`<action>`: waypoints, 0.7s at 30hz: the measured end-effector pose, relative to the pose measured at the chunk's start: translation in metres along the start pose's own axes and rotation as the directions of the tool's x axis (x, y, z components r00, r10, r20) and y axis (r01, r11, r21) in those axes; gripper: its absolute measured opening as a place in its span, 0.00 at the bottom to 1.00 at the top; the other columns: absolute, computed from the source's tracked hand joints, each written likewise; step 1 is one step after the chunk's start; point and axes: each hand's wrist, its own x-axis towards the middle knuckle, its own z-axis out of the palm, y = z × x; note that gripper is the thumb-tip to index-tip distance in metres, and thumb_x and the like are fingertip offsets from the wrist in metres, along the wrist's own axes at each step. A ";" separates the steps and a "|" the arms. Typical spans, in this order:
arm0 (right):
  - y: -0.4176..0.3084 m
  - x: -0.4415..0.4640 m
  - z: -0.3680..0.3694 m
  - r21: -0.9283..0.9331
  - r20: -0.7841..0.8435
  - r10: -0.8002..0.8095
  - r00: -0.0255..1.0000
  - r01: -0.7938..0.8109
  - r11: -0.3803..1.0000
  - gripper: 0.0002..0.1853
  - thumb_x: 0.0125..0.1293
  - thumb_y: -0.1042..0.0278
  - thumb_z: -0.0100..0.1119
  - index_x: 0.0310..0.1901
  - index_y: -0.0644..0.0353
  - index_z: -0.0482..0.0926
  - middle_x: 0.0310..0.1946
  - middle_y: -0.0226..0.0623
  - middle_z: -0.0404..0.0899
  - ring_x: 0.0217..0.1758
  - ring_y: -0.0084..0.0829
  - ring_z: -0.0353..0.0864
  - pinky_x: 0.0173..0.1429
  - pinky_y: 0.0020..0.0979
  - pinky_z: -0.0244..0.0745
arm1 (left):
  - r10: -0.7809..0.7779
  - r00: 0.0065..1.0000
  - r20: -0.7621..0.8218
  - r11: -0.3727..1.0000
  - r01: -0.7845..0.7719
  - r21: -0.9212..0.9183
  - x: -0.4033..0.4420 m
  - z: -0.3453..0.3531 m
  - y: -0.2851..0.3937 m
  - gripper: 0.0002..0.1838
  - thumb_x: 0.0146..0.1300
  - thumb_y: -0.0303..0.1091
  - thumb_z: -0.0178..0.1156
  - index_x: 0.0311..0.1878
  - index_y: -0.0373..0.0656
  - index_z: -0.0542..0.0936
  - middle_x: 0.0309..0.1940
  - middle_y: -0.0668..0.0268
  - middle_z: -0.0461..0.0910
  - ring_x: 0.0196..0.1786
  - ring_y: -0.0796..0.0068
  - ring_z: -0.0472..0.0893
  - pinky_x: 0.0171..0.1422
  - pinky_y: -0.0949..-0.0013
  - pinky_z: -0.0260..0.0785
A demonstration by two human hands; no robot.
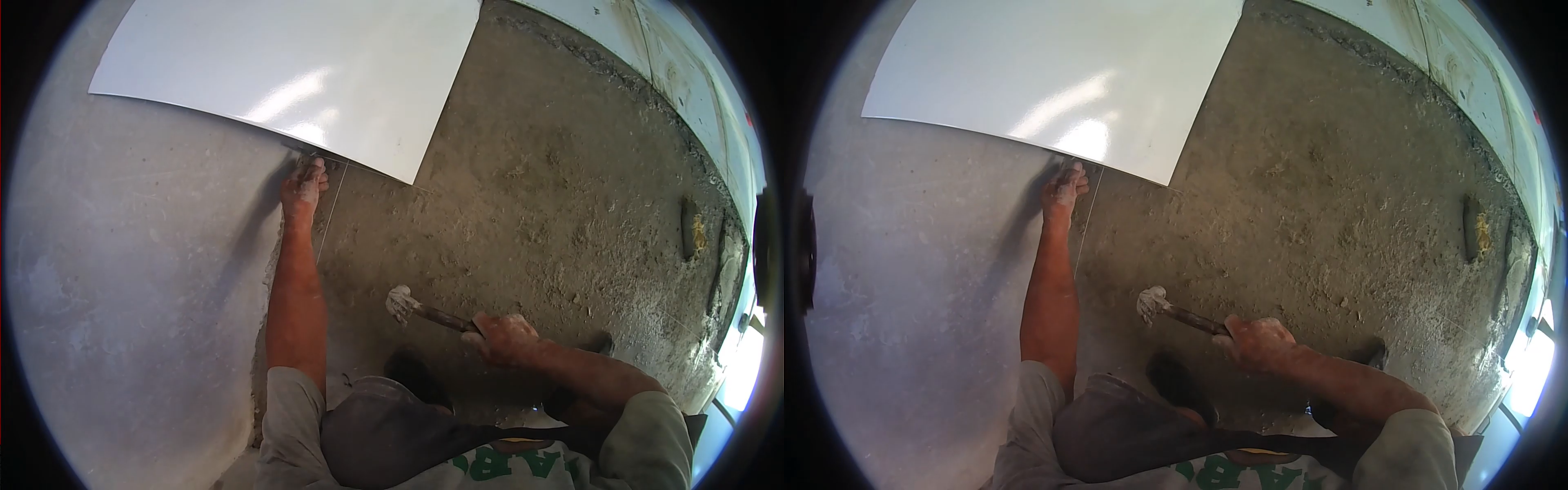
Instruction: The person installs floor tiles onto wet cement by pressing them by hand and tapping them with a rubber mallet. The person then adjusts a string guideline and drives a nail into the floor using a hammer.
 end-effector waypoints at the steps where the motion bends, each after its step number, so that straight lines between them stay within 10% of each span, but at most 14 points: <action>1: 0.001 0.001 0.002 0.000 -0.021 -0.013 1.000 0.013 1.000 0.25 0.71 0.43 0.41 0.50 0.61 0.68 0.42 0.58 0.79 0.51 0.55 0.78 0.56 0.51 0.70 | -0.027 1.000 0.003 1.000 0.027 -0.010 -0.003 0.005 0.006 0.12 0.62 0.38 0.65 0.36 0.37 0.80 0.30 0.64 0.81 0.29 0.77 0.79 0.31 0.73 0.71; 17: 0.004 0.006 0.009 -0.010 -0.054 -0.009 0.999 0.008 1.000 0.24 0.70 0.44 0.44 0.48 0.60 0.69 0.43 0.55 0.78 0.50 0.58 0.77 0.54 0.53 0.69 | -0.269 0.953 -0.139 0.963 0.270 -0.016 -0.015 0.023 0.033 0.07 0.59 0.32 0.67 0.39 0.41 0.82 0.29 0.65 0.82 0.28 0.76 0.81 0.27 0.76 0.68; 21: 0.005 0.007 0.009 -0.002 -0.045 -0.003 0.999 0.003 1.000 0.24 0.70 0.44 0.45 0.47 0.60 0.69 0.43 0.55 0.79 0.50 0.57 0.77 0.55 0.53 0.69 | -0.298 0.947 -0.122 0.952 0.304 0.034 -0.017 0.019 0.031 0.15 0.59 0.44 0.66 0.44 0.47 0.81 0.35 0.69 0.83 0.35 0.76 0.82 0.46 0.70 0.69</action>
